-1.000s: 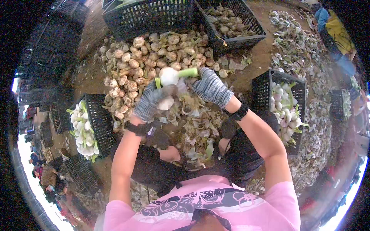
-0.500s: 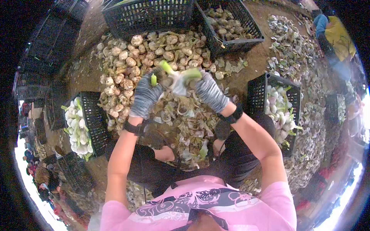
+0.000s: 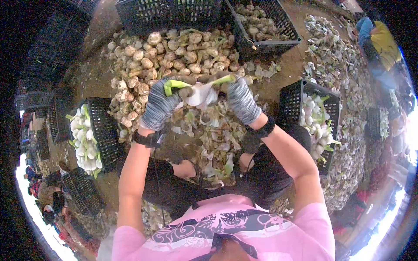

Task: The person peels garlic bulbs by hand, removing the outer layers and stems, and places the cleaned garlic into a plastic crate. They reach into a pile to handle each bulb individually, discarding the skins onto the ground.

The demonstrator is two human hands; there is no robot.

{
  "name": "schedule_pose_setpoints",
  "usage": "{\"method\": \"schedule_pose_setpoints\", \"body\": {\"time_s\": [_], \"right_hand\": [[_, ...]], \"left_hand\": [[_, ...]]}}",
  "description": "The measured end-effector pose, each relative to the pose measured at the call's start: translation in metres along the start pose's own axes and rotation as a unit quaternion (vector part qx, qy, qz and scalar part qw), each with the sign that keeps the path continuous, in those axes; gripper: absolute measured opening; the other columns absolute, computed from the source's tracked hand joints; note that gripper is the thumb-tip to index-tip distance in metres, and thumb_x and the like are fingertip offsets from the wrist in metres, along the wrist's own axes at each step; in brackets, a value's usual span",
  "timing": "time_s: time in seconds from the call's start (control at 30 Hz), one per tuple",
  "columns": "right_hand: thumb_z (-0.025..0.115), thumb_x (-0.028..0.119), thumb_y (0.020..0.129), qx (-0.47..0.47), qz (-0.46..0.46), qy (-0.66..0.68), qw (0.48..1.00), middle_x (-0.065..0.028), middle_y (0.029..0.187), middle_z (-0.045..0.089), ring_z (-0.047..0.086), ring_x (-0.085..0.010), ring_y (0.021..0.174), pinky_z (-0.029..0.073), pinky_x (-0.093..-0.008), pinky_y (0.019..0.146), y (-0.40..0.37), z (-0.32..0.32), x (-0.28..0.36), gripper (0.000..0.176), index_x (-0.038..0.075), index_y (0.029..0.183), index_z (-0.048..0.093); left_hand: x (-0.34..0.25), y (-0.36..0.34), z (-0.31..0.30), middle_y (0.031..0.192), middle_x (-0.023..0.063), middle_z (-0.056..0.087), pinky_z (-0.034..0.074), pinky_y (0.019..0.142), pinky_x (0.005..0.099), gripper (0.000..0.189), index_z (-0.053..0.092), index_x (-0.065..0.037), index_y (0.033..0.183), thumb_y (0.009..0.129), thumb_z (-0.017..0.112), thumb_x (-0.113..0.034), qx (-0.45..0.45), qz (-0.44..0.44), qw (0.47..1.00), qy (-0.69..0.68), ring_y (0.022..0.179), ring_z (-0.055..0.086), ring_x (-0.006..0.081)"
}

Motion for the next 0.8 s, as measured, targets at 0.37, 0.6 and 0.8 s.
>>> {"method": "schedule_pose_setpoints", "body": {"time_s": [0.37,0.6,0.8], "right_hand": [[0.055,0.015,0.086,-0.029,0.101,0.105,0.989,-0.0035,0.106,0.057,0.055,-0.0085,0.086,0.047,-0.0222,0.072,0.007,-0.01,0.003,0.028,0.003,0.11,0.054],[0.056,0.008,0.078,0.425,-0.031,-0.188,0.885,-0.0086,0.102,0.062,0.056,-0.0162,0.091,0.045,-0.0315,0.08,-0.024,0.011,0.029,0.031,0.001,0.109,0.056],[0.068,0.015,0.074,0.206,0.061,-0.118,0.97,-0.0058,0.098,0.061,0.055,-0.012,0.088,0.046,-0.0285,0.079,0.007,-0.01,0.037,0.036,0.002,0.106,0.057]], "left_hand": [[-0.009,-0.01,0.006,0.092,0.0041,0.064,0.048,0.077,0.0255,0.034,0.062,-0.004,0.101,0.074,0.072,-0.022,0.113,-0.044,0.963,-0.242,0.086,0.06,0.0127],[0.024,-0.005,0.003,0.104,0.0125,0.06,0.055,0.068,0.0305,0.046,0.052,0.0,0.113,0.077,0.067,-0.026,-0.01,-0.143,0.821,-0.552,0.09,0.061,0.0211],[0.049,-0.004,0.017,0.105,0.0143,0.059,0.057,0.065,0.0353,0.041,0.049,0.0,0.114,0.081,0.058,-0.023,0.007,-0.218,0.739,-0.638,0.088,0.062,0.0246]]}}
Point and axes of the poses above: each hand's wrist, its own y-axis towards the middle knuckle, its own z-axis out of the palm, x = y × z, the point moved 5 cm from there along y, towards the middle knuckle
